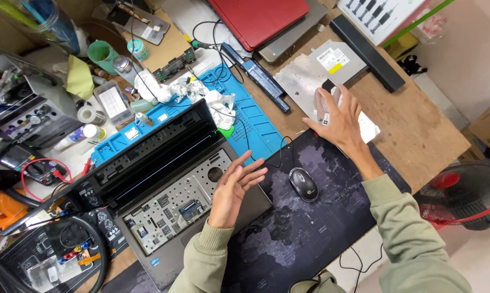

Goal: Disassembling a laptop by removing the keyboard and screen assembly using a prying tool

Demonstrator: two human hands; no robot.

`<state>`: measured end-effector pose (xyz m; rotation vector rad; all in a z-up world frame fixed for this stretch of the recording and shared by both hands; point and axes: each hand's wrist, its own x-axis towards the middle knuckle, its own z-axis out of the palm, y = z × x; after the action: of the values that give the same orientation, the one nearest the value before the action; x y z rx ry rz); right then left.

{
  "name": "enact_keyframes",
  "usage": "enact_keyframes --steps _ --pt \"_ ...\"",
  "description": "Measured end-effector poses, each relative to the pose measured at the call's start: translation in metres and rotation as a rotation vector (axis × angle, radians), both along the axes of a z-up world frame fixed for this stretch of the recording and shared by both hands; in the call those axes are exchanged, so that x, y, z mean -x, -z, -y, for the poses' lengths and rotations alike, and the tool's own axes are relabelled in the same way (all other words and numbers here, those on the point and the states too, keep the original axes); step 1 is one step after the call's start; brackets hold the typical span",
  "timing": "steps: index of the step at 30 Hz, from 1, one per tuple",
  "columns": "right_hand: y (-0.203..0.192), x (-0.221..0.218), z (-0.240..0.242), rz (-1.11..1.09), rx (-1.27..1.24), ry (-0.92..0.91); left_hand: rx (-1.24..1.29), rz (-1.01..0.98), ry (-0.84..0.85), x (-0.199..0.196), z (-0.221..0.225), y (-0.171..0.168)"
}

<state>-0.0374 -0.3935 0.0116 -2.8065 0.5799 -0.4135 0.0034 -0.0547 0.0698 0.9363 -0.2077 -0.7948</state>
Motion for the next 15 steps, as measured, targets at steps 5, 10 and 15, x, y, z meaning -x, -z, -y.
enact_keyframes --steps 5,10,15 --pt "-0.010 -0.008 -0.015 -0.100 -0.063 -0.005 -0.009 0.010 0.010 -0.002 -0.001 0.004" --pt "-0.031 -0.013 -0.030 -0.175 -0.096 -0.053 -0.006 0.002 -0.002 0.000 0.001 0.003" --pt "-0.024 -0.018 -0.029 -0.228 -0.117 -0.027 -0.024 0.020 -0.003 0.003 -0.007 -0.002"
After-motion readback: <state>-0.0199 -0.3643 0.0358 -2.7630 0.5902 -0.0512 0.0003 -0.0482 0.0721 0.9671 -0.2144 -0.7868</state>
